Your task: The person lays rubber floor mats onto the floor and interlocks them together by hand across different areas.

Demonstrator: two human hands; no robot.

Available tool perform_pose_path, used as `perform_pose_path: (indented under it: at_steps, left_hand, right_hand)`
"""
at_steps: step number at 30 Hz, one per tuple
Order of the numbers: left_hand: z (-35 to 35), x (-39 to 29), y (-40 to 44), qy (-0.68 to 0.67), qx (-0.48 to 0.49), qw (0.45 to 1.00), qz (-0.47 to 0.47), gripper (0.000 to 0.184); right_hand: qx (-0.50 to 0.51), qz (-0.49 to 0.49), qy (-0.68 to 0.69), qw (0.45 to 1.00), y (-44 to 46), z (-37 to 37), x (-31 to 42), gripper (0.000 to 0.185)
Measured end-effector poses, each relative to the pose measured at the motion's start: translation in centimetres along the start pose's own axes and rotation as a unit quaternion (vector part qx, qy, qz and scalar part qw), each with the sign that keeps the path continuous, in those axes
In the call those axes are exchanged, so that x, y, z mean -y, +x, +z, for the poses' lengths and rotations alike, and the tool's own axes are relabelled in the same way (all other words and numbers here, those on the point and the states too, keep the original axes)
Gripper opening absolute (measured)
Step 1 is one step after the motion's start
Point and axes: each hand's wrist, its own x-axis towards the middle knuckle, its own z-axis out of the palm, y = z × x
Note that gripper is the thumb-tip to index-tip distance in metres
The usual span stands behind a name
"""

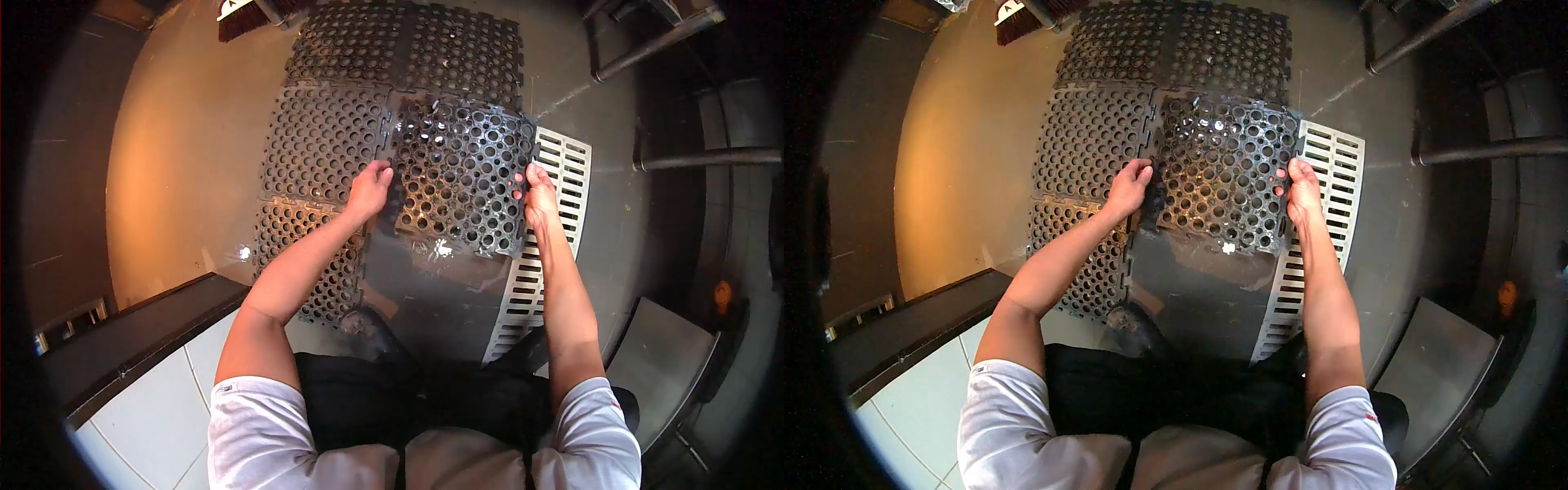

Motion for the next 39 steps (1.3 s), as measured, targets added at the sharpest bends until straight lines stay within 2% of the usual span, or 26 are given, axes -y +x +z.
perform_pose_path:
  at_steps: [7,15,18,21,24,25,27,28,31,32,33,35,37,38,39]
  left_hand:
    - [-1.5,-1.0,1.8,0.038,-0.024,0.999,0.002,0.043]
    - [-1.5,-0.7,1.9,0.128,-0.034,0.991,0.006,0.055]
    - [-1.5,-0.7,2.1,0.161,-0.022,0.987,0.016,0.058]
    - [-1.4,-0.8,2.6,0.163,0.015,0.987,0.003,0.059]
    - [-1.6,-1.2,2.2,0.22,-0.007,0.975,0.039,0.062]
    - [-1.7,-1.6,2.0,0.23,0.0,0.973,0.021,0.064]
    - [-1.9,-2.9,1.7,0.247,0.014,0.969,-0.011,0.068]
    - [-2.1,-3.4,2.0,0.263,0.004,0.965,0.017,0.071]
    - [-2.3,-3.9,3.8,0.306,-0.026,0.945,0.111,0.08]
    - [-2.0,-4.0,4.9,0.314,-0.037,0.937,0.15,0.082]
    - [-1.8,-4.4,5.8,0.321,-0.048,0.927,0.189,0.084]
    - [-0.7,-5.5,7.4,0.348,0.014,0.917,0.194,0.082]
    - [1.2,-6.1,8.9,0.38,0.05,0.898,0.214,0.08]
    - [2.1,-6.0,9.7,0.409,0.092,0.889,0.185,0.081]
    - [2.5,-6.1,9.8,0.423,0.088,0.883,0.181,0.08]
  right_hand:
    - [-0.031,0.026,-0.004,0.999,2.6,2.2,-0.8,0.022]
    - [-0.075,0.007,-0.109,0.991,3.9,2.7,-2.0,0.023]
    - [-0.099,-0.041,-0.21,0.972,4.5,2.8,-2.5,0.021]
    - [-0.127,-0.053,-0.248,0.959,5.0,2.9,-2.4,0.02]
    - [-0.147,-0.08,-0.394,0.904,5.6,2.5,-3.1,0.028]
    - [-0.15,-0.095,-0.446,0.877,5.9,2.1,-3.2,0.03]
    - [-0.146,-0.163,-0.57,0.792,4.7,2.0,-2.8,0.04]
    - [-0.146,-0.128,-0.564,0.803,3.6,3.1,-1.6,0.048]
    - [-0.128,-0.155,-0.639,0.743,3.4,3.7,-1.4,0.053]
    - [-0.126,-0.153,-0.633,0.749,3.5,4.0,-1.7,0.059]
    - [-0.118,-0.147,-0.672,0.716,3.3,4.3,-1.9,0.062]
    - [-0.124,-0.148,-0.695,0.693,2.7,4.8,-2.2,0.068]
    - [-0.112,-0.144,-0.675,0.715,3.6,4.0,-2.4,0.075]
    - [-0.112,-0.136,-0.655,0.735,4.3,3.6,-2.3,0.076]
    - [-0.11,-0.126,-0.636,0.754,4.5,3.5,-2.0,0.078]
